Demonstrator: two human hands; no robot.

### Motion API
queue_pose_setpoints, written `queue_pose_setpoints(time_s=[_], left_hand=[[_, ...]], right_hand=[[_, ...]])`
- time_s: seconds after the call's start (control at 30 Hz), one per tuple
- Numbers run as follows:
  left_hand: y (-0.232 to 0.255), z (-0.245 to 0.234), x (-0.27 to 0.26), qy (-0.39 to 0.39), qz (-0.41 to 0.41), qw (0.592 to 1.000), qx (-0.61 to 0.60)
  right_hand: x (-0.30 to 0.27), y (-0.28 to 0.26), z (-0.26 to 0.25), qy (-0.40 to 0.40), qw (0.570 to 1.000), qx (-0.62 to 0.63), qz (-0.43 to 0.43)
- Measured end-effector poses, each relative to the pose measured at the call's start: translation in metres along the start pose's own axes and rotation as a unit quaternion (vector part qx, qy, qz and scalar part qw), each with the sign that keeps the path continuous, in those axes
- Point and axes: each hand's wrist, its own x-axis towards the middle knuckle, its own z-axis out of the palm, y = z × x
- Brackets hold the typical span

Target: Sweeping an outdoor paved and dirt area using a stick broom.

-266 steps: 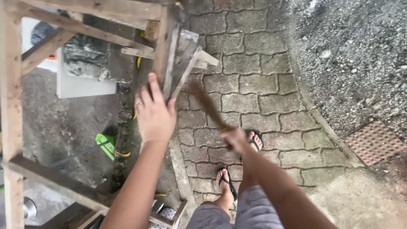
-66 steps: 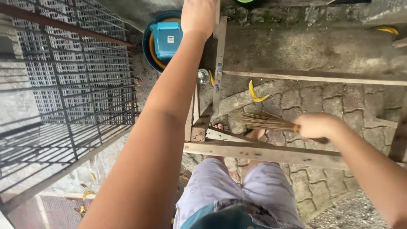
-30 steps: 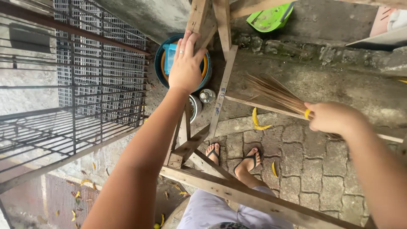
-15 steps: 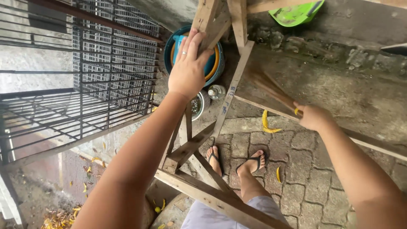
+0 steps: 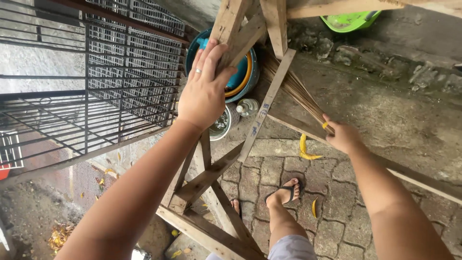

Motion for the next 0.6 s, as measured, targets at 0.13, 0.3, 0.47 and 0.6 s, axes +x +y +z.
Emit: queue_pose_setpoints(time_s=[0.13, 0.3, 0.47, 0.6], left_hand=[[0.001, -0.001, 0.001, -0.019, -0.002, 1.0, 0.01], [0.0, 0.001, -0.002, -0.004, 0.003, 1.0, 0.005], [0.0, 0.0, 0.0, -0.012, -0.004, 1.0, -0.005], [-0.004, 0.003, 0.001, -0.012, -0.001, 1.0, 0.0]], right_hand=[[0.027, -0.043, -0.022, -0.043, 0.993, 0.107, -0.01], [0.062, -0.073, -0.039, -0.052, 0.982, 0.18, -0.015], [0.048, -0.051, -0.102, -0.173, 0.98, -0.085, -0.048], [-0.046, -0.064, -0.16, -0.153, 0.985, -0.075, -0.015]])
